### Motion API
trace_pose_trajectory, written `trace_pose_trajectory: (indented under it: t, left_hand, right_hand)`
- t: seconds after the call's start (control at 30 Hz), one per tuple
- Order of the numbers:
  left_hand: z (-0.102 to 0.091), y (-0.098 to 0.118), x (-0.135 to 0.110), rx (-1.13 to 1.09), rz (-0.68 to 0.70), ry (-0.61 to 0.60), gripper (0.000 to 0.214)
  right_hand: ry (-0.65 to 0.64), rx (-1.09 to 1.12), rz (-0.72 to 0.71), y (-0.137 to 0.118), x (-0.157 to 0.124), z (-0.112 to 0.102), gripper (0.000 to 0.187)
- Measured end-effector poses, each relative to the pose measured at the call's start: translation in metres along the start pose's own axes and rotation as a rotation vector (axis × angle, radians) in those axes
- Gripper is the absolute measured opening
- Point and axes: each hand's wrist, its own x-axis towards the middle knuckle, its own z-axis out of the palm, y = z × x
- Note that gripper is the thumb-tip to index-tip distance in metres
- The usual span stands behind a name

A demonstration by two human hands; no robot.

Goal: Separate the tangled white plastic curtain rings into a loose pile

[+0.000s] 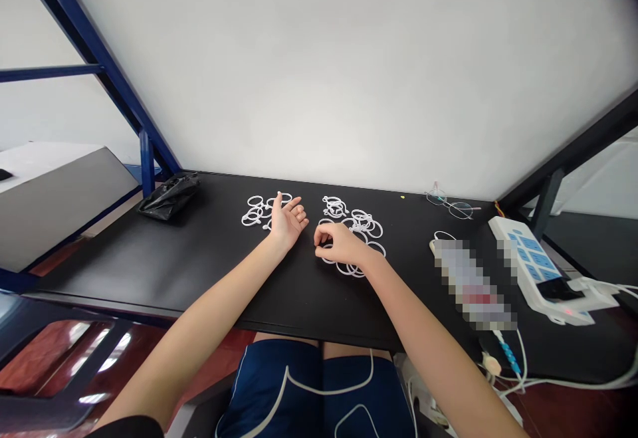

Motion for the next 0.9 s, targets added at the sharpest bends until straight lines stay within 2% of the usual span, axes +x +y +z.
trace_pose_trajectory:
  t: [0.2, 0.47, 0.9]
  left_hand:
    - [0.001, 0.001, -0.001, 0.008, -0.004, -0.007, 0.046]
    - [-0.001, 0.0, 0.001, 0.033, -0.003, -0.02, 0.051]
    - [0.001, 0.0, 0.0, 0.113, 0.003, -0.054, 0.04]
  right_hand:
    - [-0.076, -0.007, 0.021, -0.003, -0.002, -0.005, 0.021]
    - [-0.067, 0.032, 0.034, 0.003, 0.0, -0.002, 0.021]
    - [0.119, 0.048, -0.086, 0.007, 0.003, 0.005, 0.018]
